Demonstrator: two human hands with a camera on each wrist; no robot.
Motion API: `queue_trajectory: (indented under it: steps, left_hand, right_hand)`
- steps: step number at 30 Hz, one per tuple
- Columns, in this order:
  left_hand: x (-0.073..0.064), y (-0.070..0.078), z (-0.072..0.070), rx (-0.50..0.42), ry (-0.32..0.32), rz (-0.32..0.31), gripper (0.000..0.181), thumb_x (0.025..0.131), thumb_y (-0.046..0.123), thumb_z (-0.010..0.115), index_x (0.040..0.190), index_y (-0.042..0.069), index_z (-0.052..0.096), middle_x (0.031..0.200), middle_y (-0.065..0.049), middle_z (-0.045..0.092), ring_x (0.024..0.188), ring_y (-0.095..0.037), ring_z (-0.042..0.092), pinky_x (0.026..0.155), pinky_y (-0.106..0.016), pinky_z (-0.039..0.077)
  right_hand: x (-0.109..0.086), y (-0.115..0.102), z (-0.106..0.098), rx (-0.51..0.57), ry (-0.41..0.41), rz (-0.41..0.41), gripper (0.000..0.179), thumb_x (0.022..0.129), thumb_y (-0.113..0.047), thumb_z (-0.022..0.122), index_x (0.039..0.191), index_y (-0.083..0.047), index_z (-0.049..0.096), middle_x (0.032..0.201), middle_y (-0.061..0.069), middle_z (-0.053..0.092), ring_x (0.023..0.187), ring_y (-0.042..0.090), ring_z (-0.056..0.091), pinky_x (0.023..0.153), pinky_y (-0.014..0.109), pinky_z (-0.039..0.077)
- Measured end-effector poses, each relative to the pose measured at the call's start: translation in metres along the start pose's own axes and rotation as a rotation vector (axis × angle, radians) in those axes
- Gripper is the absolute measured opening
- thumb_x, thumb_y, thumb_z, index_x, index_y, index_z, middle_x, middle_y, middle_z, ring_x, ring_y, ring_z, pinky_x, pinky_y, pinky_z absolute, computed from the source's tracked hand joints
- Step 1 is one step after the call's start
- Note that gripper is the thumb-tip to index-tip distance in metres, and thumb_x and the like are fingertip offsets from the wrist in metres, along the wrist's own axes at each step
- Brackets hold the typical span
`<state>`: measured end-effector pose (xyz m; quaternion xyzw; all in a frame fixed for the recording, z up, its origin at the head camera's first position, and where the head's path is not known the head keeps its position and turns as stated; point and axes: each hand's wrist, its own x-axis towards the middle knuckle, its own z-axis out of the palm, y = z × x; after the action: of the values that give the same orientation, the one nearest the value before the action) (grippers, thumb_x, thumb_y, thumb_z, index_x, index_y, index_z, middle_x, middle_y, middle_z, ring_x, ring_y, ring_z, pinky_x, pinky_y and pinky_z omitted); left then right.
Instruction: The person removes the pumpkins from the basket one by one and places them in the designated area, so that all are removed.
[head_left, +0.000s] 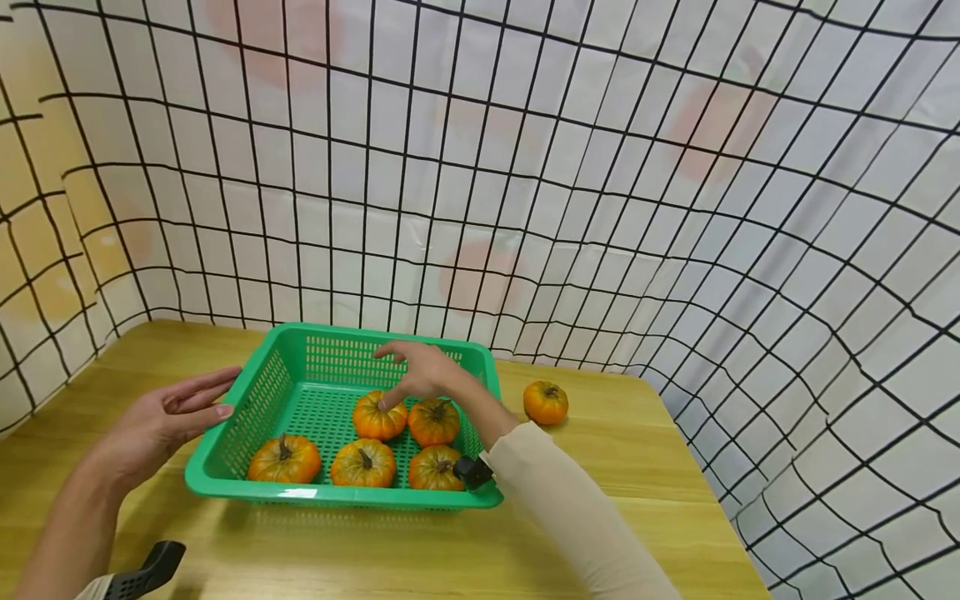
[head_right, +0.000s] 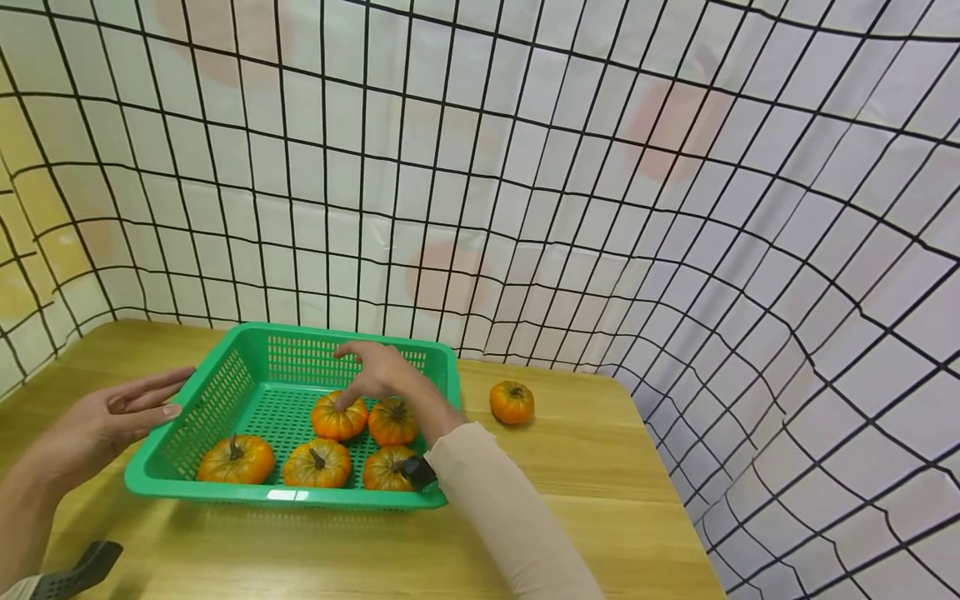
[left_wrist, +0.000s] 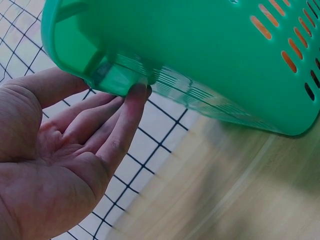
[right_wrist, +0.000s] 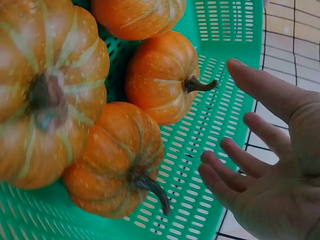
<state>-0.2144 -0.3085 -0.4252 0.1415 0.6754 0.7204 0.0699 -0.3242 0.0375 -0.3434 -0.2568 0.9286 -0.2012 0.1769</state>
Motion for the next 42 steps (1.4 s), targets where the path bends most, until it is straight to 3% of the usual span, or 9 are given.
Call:
queue_trajectory:
  steps: [10,21,29,42]
  left_hand:
    - [0.001,-0.001,0.000,-0.016,0.016,-0.008,0.057,0.104,-0.001,0.052,0.157,0.014,0.038,0.135,0.020,0.063,0.116,0.000,0.065,0.090,-0.017,0.057]
    - [0.000,0.000,0.001,-0.010,0.013,-0.010,0.057,0.104,-0.001,0.052,0.158,0.010,0.036,0.136,0.020,0.062,0.117,-0.001,0.065,0.090,-0.018,0.057]
    - [0.000,0.000,0.001,0.000,0.015,-0.004,0.058,0.104,0.000,0.052,0.159,0.008,0.033,0.137,0.021,0.062,0.117,0.000,0.065,0.090,-0.018,0.056]
    - [0.000,0.000,0.001,0.009,0.011,0.001,0.060,0.105,0.000,0.051,0.160,0.003,0.028,0.138,0.021,0.061,0.118,0.001,0.063,0.091,-0.017,0.056]
  right_hand:
    - [0.011,0.003,0.014,-0.021,-0.109,0.041,0.076,0.085,-0.024,0.085,0.151,-0.030,0.049,0.155,0.008,0.047,0.137,0.030,0.050,0.101,0.046,0.054]
    - [0.011,0.001,0.021,-0.041,-0.169,0.073,0.073,0.085,-0.016,0.083,0.149,-0.031,0.051,0.154,0.007,0.049,0.135,0.029,0.052,0.100,0.046,0.054]
    - [0.013,-0.001,0.023,-0.073,-0.187,0.078,0.070,0.084,-0.018,0.085,0.146,-0.032,0.055,0.149,0.005,0.052,0.127,0.026,0.057,0.101,0.045,0.054]
    - [0.016,-0.001,0.026,-0.028,-0.189,0.090,0.071,0.081,-0.016,0.087,0.143,-0.031,0.058,0.146,0.005,0.057,0.129,0.024,0.057,0.106,0.044,0.052]
